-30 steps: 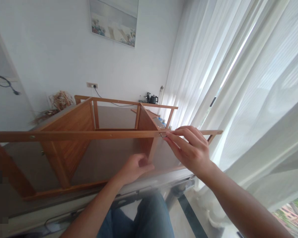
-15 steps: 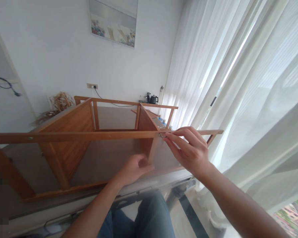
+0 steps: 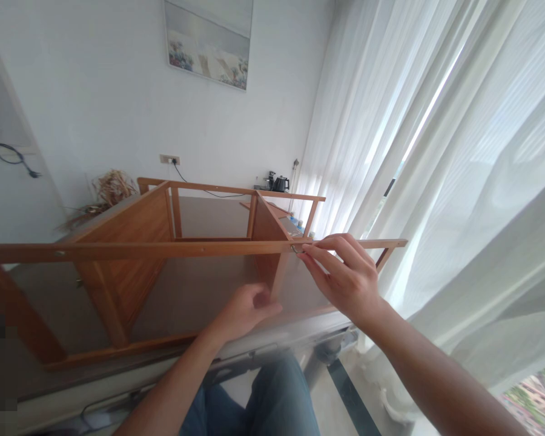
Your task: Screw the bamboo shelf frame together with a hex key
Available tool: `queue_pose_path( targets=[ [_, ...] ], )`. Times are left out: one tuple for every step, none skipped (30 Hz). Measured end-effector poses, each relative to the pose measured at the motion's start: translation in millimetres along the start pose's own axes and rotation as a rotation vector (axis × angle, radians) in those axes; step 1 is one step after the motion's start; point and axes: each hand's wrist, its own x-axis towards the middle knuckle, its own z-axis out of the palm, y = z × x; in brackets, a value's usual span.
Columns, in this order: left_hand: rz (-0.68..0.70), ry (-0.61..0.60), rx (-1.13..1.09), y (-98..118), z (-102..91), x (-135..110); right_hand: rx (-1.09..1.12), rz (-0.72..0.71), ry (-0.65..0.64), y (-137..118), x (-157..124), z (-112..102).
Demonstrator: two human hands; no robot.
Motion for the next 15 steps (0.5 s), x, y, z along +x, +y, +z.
queue_pose_path(
  targets=[
    [0.000, 0.004, 0.005, 0.1, 0.0, -0.1, -0.003, -0.007, -0.003, -0.1, 0.3, -0.3],
    [-0.001, 0.005, 0.009, 0.1, 0.1, -0.2, -0.006, -0.015, -0.006, -0.2, 0.7, -0.7],
    [-0.002, 0.006, 0.012, -0.2, 0.1, -0.3, -0.006, -0.023, -0.010, -0.3, 1.3, -1.3],
    [-0.003, 0.007, 0.013, -0.6, 0.2, -0.4, -0.005, -0.034, -0.015, -0.3, 2.0, -2.0],
    [-0.005, 0.008, 0.012, -1.3, 0.3, -0.5, -0.005, -0.045, -0.018, -0.2, 2.6, -2.7],
    [-0.007, 0.009, 0.009, -2.0, 0.4, -0.5, -0.007, -0.056, -0.018, 0.2, 3.2, -3.5],
    [-0.010, 0.011, 0.005, -2.8, 0.4, -0.4, -0.012, -0.070, -0.021, 1.0, 3.7, -4.2],
    [-0.013, 0.013, 0.002, -3.5, 0.4, -0.3, -0.021, -0.087, -0.023, 2.4, 3.9, -4.7],
    [-0.017, 0.012, 0.002, -4.0, 0.3, -0.1, -0.031, -0.109, -0.030, 4.2, 3.9, -5.0],
    [-0.021, 0.009, 0.002, -4.3, 0.2, 0.0, -0.041, -0.132, -0.043, 6.5, 3.6, -5.1],
    [-0.024, 0.004, 0.004, -4.5, 0.1, 0.2, -0.050, -0.156, -0.060, 9.0, 3.2, -5.1],
    [-0.025, 0.000, 0.006, -4.4, 0.1, 0.3, -0.055, -0.180, -0.078, 11.5, 2.8, -5.0],
    [-0.025, -0.002, 0.005, -4.2, 0.0, 0.2, -0.057, -0.198, -0.093, 13.8, 2.6, -4.9],
    [-0.024, -0.004, 0.004, -4.1, 0.1, 0.1, -0.056, -0.212, -0.100, 15.7, 2.6, -5.0],
    [-0.023, -0.003, 0.003, -4.0, 0.2, 0.0, -0.052, -0.224, -0.104, 16.8, 3.1, -5.5]
  ],
)
